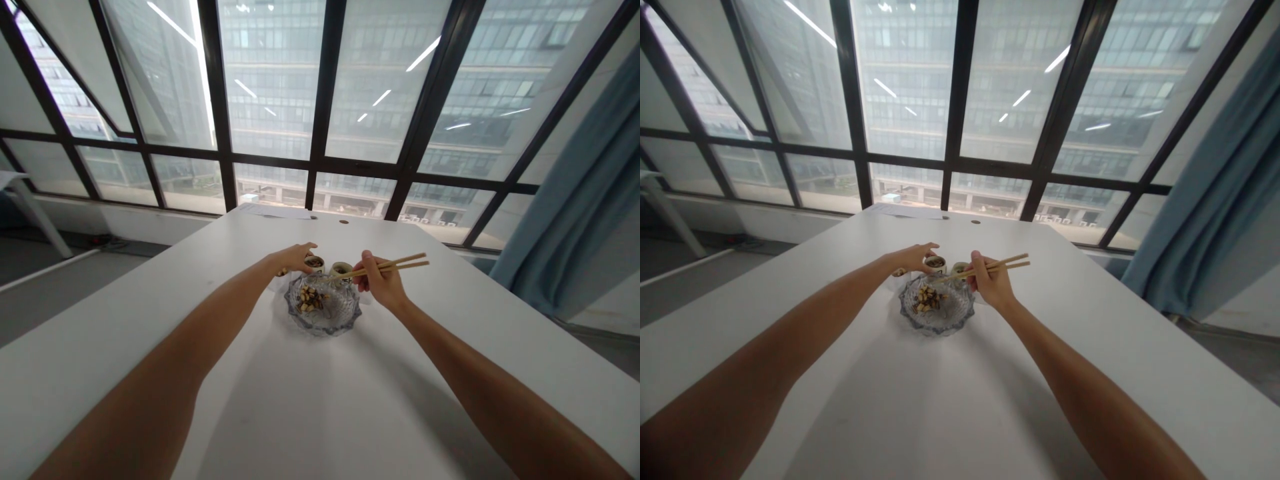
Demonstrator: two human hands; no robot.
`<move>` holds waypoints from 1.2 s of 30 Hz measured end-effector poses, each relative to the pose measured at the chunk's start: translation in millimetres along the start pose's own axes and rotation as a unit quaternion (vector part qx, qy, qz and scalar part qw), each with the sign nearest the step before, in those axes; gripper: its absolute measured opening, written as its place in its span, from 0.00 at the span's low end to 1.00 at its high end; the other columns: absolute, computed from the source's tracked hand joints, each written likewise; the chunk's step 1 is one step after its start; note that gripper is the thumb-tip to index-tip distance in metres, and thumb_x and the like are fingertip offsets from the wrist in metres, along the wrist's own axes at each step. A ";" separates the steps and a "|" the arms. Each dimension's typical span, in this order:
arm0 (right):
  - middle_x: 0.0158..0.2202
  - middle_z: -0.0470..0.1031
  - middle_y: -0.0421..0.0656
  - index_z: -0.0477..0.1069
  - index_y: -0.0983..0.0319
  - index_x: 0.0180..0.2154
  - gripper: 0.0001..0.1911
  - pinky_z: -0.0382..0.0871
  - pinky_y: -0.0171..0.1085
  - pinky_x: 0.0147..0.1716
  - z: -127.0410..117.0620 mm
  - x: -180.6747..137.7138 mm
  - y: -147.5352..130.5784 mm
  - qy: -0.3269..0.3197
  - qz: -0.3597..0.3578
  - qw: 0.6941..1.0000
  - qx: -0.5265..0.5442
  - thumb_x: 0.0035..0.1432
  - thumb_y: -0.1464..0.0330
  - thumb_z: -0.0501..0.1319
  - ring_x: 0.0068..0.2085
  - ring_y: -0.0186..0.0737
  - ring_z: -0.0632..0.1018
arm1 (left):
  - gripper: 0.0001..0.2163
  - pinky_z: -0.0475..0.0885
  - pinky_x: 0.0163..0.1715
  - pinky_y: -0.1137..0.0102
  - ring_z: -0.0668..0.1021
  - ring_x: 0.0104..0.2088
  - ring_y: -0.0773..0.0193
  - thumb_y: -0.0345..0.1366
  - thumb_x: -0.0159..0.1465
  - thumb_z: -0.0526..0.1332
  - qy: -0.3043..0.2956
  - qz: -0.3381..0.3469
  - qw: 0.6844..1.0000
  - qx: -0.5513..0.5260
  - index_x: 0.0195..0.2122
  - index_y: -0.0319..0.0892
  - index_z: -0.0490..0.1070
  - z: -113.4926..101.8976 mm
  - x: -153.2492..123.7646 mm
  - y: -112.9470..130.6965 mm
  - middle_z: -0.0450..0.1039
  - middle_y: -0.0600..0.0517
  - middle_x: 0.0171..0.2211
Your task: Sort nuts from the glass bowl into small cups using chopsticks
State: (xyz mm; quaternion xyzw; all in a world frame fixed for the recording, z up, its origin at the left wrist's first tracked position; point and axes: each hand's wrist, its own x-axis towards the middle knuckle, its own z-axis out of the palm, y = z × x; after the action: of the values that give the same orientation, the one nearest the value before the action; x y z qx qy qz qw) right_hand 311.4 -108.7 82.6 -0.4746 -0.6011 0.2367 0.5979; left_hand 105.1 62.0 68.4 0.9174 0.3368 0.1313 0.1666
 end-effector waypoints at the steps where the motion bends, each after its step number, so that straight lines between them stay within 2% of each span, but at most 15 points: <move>1: 0.15 0.71 0.42 0.73 0.63 0.23 0.34 0.61 0.31 0.11 -1.0 -3.9 -0.9 -0.022 -0.001 1.000 -0.009 0.55 0.39 0.57 0.14 0.33 0.69 | 0.41 0.68 0.54 0.63 0.75 0.55 0.51 0.42 0.53 0.69 -0.006 -0.006 1.000 0.001 0.65 0.38 0.55 -0.7 -0.5 0.3 0.72 0.40 0.57; 4: 0.17 0.72 0.42 0.74 0.63 0.24 0.31 0.64 0.31 0.13 -0.5 -12.2 1.8 -0.081 -0.018 0.996 -0.036 0.57 0.41 0.58 0.16 0.33 0.71 | 0.37 0.67 0.56 0.64 0.73 0.58 0.51 0.44 0.56 0.66 -0.005 -0.026 1.000 0.002 0.65 0.38 0.56 -4.5 -6.2 2.1 0.68 0.38 0.61; 6: 0.18 0.72 0.41 0.74 0.62 0.25 0.30 0.65 0.31 0.14 1.4 -15.0 5.9 -0.107 -0.032 0.992 -0.051 0.58 0.43 0.58 0.17 0.34 0.72 | 0.32 0.67 0.57 0.64 0.72 0.59 0.53 0.44 0.60 0.63 0.037 -0.031 0.999 -0.002 0.63 0.38 0.58 -6.9 -15.9 2.8 0.67 0.39 0.62; 8: 0.19 0.73 0.41 0.73 0.62 0.24 0.29 0.65 0.31 0.15 3.6 -15.8 10.4 -0.121 -0.042 0.990 -0.064 0.60 0.44 0.57 0.18 0.34 0.72 | 0.26 0.67 0.57 0.64 0.73 0.58 0.54 0.44 0.64 0.59 0.103 -0.035 0.994 -0.009 0.61 0.40 0.62 -6.5 -31.4 1.7 0.69 0.41 0.60; 12: 0.19 0.73 0.41 0.72 0.61 0.24 0.27 0.66 0.31 0.16 6.6 -13.1 18.2 -0.124 -0.049 0.989 -0.070 0.62 0.46 0.57 0.19 0.35 0.73 | 0.23 0.66 0.59 0.59 0.73 0.57 0.52 0.46 0.66 0.56 0.211 -0.061 0.975 -0.023 0.59 0.40 0.65 8.2 -74.2 -5.9 0.71 0.42 0.57; 16: 0.19 0.73 0.41 0.74 0.61 0.27 0.27 0.66 0.32 0.15 4.5 -10.4 21.3 -0.085 -0.038 0.993 -0.075 0.60 0.45 0.57 0.18 0.35 0.72 | 0.27 0.63 0.60 0.58 0.70 0.59 0.52 0.50 0.66 0.54 0.260 -0.119 0.957 -0.054 0.60 0.37 0.63 33.4 -110.2 -14.8 0.68 0.39 0.59; 18: 0.19 0.73 0.41 0.74 0.62 0.27 0.28 0.65 0.32 0.15 1.0 -11.1 20.7 -0.073 -0.038 0.993 -0.080 0.60 0.44 0.57 0.17 0.36 0.72 | 0.29 0.65 0.58 0.59 0.71 0.58 0.53 0.51 0.66 0.55 0.268 -0.147 0.949 -0.080 0.61 0.36 0.61 43.3 -118.8 -17.7 0.68 0.38 0.59; 21: 0.18 0.73 0.41 0.75 0.61 0.26 0.29 0.64 0.33 0.15 -5.1 -14.0 18.2 -0.083 -0.041 0.992 -0.087 0.60 0.44 0.57 0.17 0.36 0.72 | 0.32 0.70 0.51 0.61 0.75 0.51 0.54 0.53 0.65 0.56 0.259 -0.177 0.942 -0.118 0.64 0.36 0.58 51.0 -121.1 -19.6 0.72 0.40 0.53; 25: 0.19 0.74 0.42 0.74 0.61 0.23 0.27 0.65 0.33 0.18 -8.1 -15.7 14.8 -0.138 -0.054 0.983 -0.112 0.59 0.45 0.59 0.19 0.37 0.73 | 0.32 0.71 0.47 0.63 0.77 0.44 0.57 0.54 0.65 0.56 0.253 -0.186 0.941 -0.128 0.64 0.39 0.58 51.7 -118.9 -18.4 0.74 0.43 0.47; 31: 0.18 0.74 0.42 0.74 0.60 0.23 0.25 0.66 0.33 0.19 -2.7 -13.3 8.9 -0.198 -0.090 0.965 -0.146 0.63 0.50 0.58 0.20 0.37 0.74 | 0.30 0.72 0.43 0.66 0.77 0.40 0.59 0.52 0.66 0.56 0.250 -0.184 0.942 -0.126 0.63 0.38 0.58 50.0 -120.2 -15.0 0.74 0.44 0.45; 34: 0.18 0.74 0.41 0.74 0.60 0.22 0.25 0.66 0.33 0.18 -0.6 -14.8 7.4 -0.194 -0.080 0.968 -0.139 0.61 0.48 0.59 0.19 0.37 0.74 | 0.29 0.72 0.41 0.67 0.77 0.39 0.60 0.52 0.65 0.57 0.254 -0.181 0.942 -0.123 0.63 0.40 0.59 50.1 -120.1 -15.1 0.75 0.45 0.44; 36: 0.19 0.75 0.41 0.74 0.60 0.24 0.26 0.67 0.33 0.17 0.2 -17.1 9.3 -0.167 -0.054 0.978 -0.109 0.59 0.46 0.59 0.19 0.37 0.74 | 0.29 0.72 0.41 0.67 0.77 0.38 0.60 0.52 0.65 0.57 0.255 -0.180 0.942 -0.121 0.63 0.40 0.59 50.0 -119.9 -15.1 0.74 0.46 0.43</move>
State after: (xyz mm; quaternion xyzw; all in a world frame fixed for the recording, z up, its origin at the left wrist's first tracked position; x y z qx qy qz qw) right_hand 311.1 -119.2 66.2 -0.4571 -0.7396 0.2133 0.4455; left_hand 25.5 -17.3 1.6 0.7502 0.5087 0.3688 0.2059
